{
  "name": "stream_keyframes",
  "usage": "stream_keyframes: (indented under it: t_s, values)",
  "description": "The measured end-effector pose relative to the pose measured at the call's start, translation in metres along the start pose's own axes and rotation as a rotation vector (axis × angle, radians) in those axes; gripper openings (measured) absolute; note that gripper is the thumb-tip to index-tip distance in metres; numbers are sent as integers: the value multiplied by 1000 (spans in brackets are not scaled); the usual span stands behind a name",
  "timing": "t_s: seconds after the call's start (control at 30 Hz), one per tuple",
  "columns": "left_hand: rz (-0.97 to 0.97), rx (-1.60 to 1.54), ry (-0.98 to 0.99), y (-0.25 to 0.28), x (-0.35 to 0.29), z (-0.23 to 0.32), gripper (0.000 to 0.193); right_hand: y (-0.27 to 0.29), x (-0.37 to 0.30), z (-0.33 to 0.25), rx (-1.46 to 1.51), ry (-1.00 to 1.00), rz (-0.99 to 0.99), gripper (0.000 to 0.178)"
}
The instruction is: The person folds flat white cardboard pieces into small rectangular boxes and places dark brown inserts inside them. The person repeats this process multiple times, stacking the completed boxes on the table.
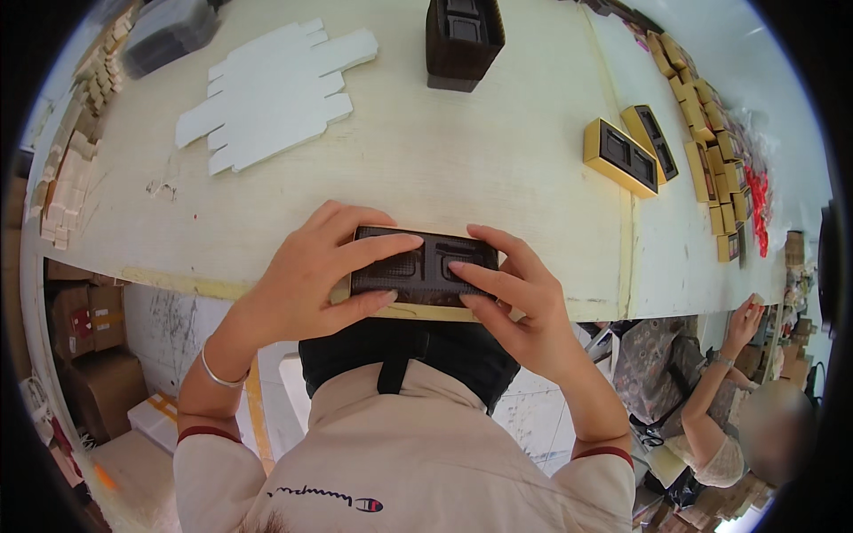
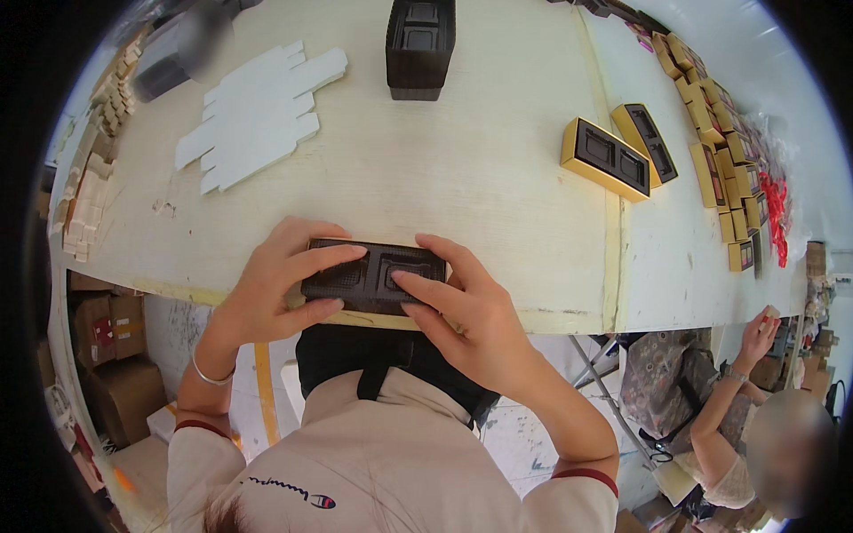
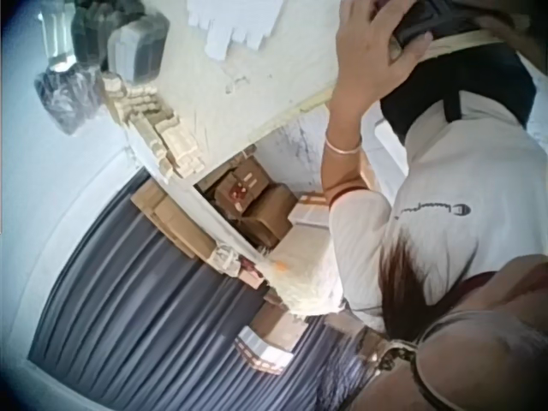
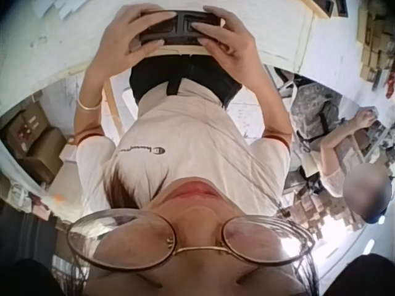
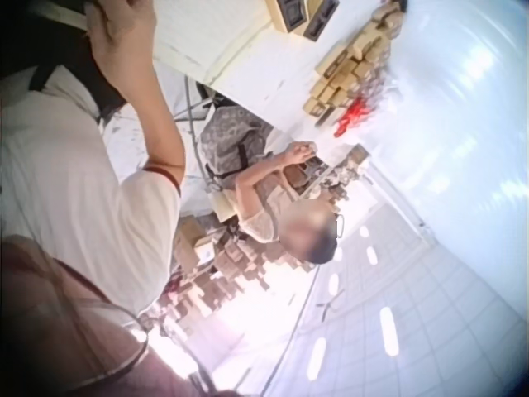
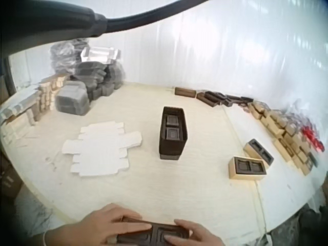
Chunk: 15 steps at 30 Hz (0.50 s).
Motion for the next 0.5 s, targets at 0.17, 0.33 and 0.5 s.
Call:
stream_keyframes:
  t_s: [0.17, 0.33, 0.5]
  values:
    - [-28, 152, -69, -3, 5, 17, 54, 1, -3, -3, -151, 212, 71, 37]
    - [-91, 172, -35, -4, 4, 15, 54, 8, 3, 18, 304, 34, -202, 40]
    - [-95, 198, -71, -3, 7, 16, 53, 11, 6, 13, 181, 161, -217, 41]
Point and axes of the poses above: each hand's wrist, its own x-axis towards the middle knuckle, its own y-axis out of the back of the hand, z = x × y, the point moved 8 cm from there along x, towards the middle knuckle, and after that the axes turned 6 degrees about z, right-handed, at the moved point
